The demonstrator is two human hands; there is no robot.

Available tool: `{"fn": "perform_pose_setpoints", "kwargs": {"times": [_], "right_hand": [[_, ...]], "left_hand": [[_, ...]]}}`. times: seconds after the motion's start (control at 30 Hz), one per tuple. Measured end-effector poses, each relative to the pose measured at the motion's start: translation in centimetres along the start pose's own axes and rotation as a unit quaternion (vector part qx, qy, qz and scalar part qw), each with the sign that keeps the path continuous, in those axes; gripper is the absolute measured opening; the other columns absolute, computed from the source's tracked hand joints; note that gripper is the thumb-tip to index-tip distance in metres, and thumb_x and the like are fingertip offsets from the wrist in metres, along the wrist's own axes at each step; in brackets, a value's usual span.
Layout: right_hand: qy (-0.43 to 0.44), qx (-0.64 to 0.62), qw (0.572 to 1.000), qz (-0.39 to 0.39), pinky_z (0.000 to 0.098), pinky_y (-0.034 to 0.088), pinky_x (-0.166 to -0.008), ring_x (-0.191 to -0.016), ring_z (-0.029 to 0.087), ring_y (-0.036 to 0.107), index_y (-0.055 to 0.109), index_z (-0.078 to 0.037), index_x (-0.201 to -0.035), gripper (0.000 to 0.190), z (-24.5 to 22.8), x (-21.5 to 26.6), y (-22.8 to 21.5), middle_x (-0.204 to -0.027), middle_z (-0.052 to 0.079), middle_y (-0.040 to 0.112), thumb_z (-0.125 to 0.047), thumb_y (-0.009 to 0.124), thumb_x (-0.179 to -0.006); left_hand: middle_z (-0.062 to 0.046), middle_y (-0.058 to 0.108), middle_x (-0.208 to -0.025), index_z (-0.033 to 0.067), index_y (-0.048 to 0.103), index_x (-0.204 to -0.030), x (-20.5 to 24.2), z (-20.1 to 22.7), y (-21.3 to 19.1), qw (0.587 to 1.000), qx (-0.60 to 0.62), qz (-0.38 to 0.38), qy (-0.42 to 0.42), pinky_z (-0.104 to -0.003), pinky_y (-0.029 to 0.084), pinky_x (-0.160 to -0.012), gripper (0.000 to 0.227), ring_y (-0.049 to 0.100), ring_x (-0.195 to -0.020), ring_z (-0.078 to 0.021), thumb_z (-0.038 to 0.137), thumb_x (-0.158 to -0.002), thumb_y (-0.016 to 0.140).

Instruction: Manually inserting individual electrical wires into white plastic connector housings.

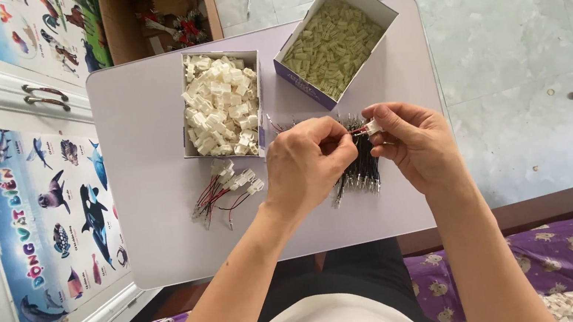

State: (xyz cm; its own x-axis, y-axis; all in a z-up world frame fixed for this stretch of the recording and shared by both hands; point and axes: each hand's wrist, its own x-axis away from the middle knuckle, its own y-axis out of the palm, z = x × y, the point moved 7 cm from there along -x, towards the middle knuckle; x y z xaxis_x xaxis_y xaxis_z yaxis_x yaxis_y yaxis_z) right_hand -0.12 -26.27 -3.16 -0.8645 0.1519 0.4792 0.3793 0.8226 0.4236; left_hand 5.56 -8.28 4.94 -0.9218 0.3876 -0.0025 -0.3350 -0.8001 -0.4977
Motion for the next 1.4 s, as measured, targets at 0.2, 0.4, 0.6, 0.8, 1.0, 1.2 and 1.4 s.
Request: {"fn": "perform_pose_setpoints", "kwargs": {"times": [0.2,0.4,0.6,0.8,1.0,1.2,1.4], "right_hand": [[0.012,-0.048,0.999,0.001,0.0228,0.062,-0.063,-0.073,0.011,0.071,0.071,0.006,-0.112,0.025,0.5,-0.1,0.1,-0.086,0.008,0.072,-0.016,0.066,-0.103],[-0.008,0.016,0.999,0.04,0.0223,0.06,-0.059,-0.069,0.01,0.068,0.072,0.005,-0.109,0.024,0.0,0.3,2.0,-0.085,0.005,0.07,-0.017,0.069,-0.1],[0.008,-0.037,0.999,0.03,0.0221,0.059,-0.057,-0.067,0.011,0.067,0.072,0.004,-0.104,0.022,1.3,-0.1,1.9,-0.082,0.006,0.07,-0.017,0.072,-0.098],[0.001,0.008,0.999,0.041,0.0218,0.056,-0.053,-0.064,0.011,0.065,0.071,0.004,-0.099,0.021,1.1,0.1,2.9,-0.08,0.007,0.069,-0.017,0.074,-0.096],[0.016,0.045,0.997,0.056,0.0237,0.054,-0.051,-0.063,0.012,0.065,0.072,0.003,-0.097,0.02,3.0,-0.1,2.0,-0.078,0.007,0.07,-0.016,0.075,-0.094],[0.03,0.021,0.998,0.06,0.0242,0.053,-0.053,-0.065,0.012,0.064,0.071,0.002,-0.1,0.02,3.8,0.0,1.1,-0.082,0.006,0.069,-0.017,0.074,-0.094],[0.02,-0.015,0.997,0.071,0.0233,0.05,-0.053,-0.066,0.011,0.061,0.07,0.0,-0.102,0.02,3.7,-0.6,-1.2,-0.084,0.007,0.07,-0.019,0.072,-0.098]], "left_hand": [[-0.005,0.073,-0.076,0.0067,0.073,-0.081,0.3,-0.1,-0.2,1.0,0.01,0.014,0.02,-0.033,0.057,-0.062,0.011,0.071,-0.065,-0.0172,0.017,-0.084,0.072],[-0.002,0.069,-0.078,0.0095,0.069,-0.085,0.9,0.9,-0.3,0.993,-0.042,0.053,0.098,-0.033,0.056,-0.062,0.006,0.069,-0.065,-0.0175,0.014,-0.088,0.072],[-0.004,0.067,-0.081,0.0098,0.068,-0.088,1.5,1.9,-0.6,0.977,-0.104,0.089,0.164,-0.039,0.055,-0.069,0.006,0.069,-0.074,-0.0253,0.011,-0.088,0.074],[-0.005,0.068,-0.084,0.0086,0.068,-0.093,1.6,0.9,0.0,0.986,-0.047,0.061,0.15,-0.039,0.055,-0.068,0.007,0.068,-0.072,-0.0258,0.011,-0.089,0.073],[-0.008,0.066,-0.081,0.0074,0.068,-0.089,3.0,-0.4,0.5,0.987,-0.07,0.046,0.139,-0.042,0.054,-0.066,0.005,0.068,-0.072,-0.0301,0.01,-0.09,0.072],[-0.007,0.076,-0.089,0.0109,0.075,-0.102,1.7,-4.0,-1.4,0.999,0.037,-0.002,0.034,-0.033,0.059,-0.062,0.01,0.072,-0.07,-0.0193,0.017,-0.093,0.073],[-0.008,0.074,-0.088,0.0111,0.079,-0.083,-2.0,-8.7,-2.3,0.946,-0.313,0.033,0.08,-0.043,0.051,-0.08,0.008,0.066,-0.089,-0.0251,0.018,-0.088,0.077]]}}
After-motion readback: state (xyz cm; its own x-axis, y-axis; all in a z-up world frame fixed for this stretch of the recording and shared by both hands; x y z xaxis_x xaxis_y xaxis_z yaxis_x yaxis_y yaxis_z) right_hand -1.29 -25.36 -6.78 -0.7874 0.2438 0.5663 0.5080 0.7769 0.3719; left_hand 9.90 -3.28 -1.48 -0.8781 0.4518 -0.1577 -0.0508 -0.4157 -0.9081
